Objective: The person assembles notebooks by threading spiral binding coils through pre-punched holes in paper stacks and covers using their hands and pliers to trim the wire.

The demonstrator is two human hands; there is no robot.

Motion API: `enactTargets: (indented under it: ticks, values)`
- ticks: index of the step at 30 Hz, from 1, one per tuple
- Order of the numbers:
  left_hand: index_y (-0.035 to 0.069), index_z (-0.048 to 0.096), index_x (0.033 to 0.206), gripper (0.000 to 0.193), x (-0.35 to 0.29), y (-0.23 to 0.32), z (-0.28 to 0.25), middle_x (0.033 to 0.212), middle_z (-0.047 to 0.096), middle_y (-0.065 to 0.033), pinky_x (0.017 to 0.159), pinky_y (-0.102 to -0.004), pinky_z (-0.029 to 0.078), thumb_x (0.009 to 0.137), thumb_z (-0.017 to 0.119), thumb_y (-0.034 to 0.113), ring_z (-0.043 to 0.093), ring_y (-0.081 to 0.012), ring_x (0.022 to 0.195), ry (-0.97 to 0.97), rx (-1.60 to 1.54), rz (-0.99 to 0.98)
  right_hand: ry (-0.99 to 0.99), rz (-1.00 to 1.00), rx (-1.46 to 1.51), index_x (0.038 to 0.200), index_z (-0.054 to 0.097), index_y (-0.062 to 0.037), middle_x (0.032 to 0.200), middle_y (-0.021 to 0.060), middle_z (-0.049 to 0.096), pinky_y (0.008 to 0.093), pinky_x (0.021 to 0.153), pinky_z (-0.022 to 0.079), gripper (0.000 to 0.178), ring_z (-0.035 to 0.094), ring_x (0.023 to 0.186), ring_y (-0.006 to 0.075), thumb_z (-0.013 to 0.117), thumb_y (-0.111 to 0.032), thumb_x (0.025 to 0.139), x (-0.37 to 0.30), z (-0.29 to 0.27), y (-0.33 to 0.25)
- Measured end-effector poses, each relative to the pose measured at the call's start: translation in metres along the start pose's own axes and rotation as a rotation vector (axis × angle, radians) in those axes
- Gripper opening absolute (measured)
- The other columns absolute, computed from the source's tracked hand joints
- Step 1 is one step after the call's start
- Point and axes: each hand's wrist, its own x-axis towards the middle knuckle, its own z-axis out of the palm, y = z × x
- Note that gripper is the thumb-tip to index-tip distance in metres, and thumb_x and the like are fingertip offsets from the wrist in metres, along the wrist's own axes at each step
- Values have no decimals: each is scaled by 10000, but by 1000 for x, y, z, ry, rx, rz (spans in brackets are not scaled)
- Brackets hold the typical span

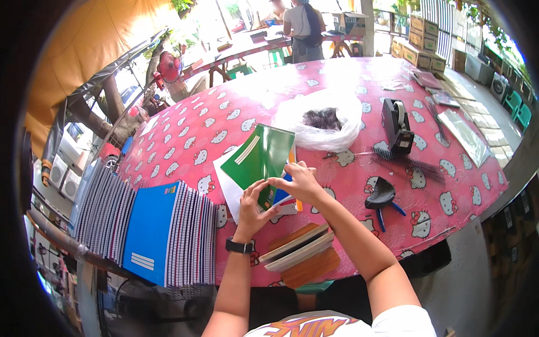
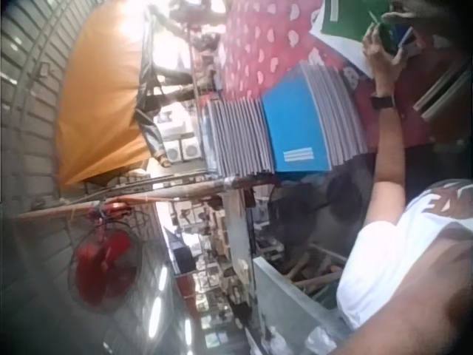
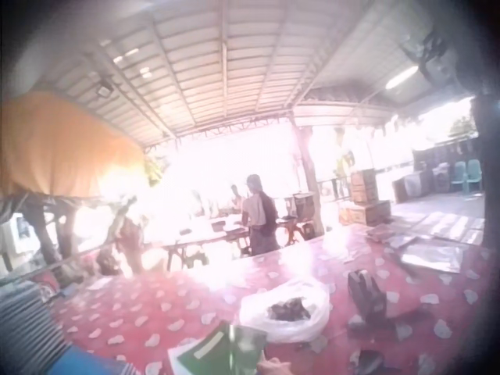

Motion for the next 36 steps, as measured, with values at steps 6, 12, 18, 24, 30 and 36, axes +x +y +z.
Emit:
enactTargets:
  ticks: [6, 12, 18, 24, 30, 36]
  values:
    - [43, 503, 1227, 712, 5, -3, -11, 1298, 447, -183, 1044, -459, 260, 650, 780, 354, 357, -359, 1247, 51, -102, 79, 219, -106, -32, 879, 603, -15, 747, 179, 627, 395, 580, 443, 155, 570, 595, 351, 622, -159, 824, 13, -12, -40]
    - [4, 309, 1345, 872, 30, 16, -84, 1293, 430, -149, 951, -368, 396, 638, 809, 104, 458, -257, 1136, 605, -737, -69, 336, -237, 397, 893, 586, -31, 793, -17, 579, 221, 609, 425, 54, 502, 696, 30, 608, -50, 848, -11, -101, -100]
    - [16, 629, 937, 288, 0, 86, -97, 834, 623, 2, 700, -238, 445, 704, 781, 90, 558, -87, 748, 310, -971, -114, 336, -370, 557, 1032, 566, -4, 912, 9, 620, 218, 768, 453, 211, 544, 852, 65, 642, -39, 838, -53, -142, -106]
    - [-7, 638, 875, 245, -20, 142, -102, 768, 626, -12, 595, -210, 425, 737, 778, 139, 555, -81, 678, 381, -674, -199, -72, 90, 583, 1130, 576, -26, 1044, 5, 626, 264, 842, 466, 334, 549, 943, 80, 660, 1, 808, -113, -128, -33]
    - [-30, 651, 870, 216, -32, 159, -105, 762, 649, -29, 573, -202, 429, 744, 765, 104, 567, -88, 644, 349, -705, -171, -15, -30, 727, 1012, 640, -39, 877, -56, 620, 210, 656, 432, 231, 502, 759, 26, 679, 6, 789, -118, -122, -25]
    - [-35, 641, 865, 195, -38, 162, -111, 762, 643, -28, 581, -204, 432, 742, 755, 63, 563, -80, 655, 320, -625, -229, -31, 31, 714, 972, 654, -31, 876, -44, 628, 213, 673, 449, 194, 523, 768, 29, 681, 12, 784, -119, -125, -27]
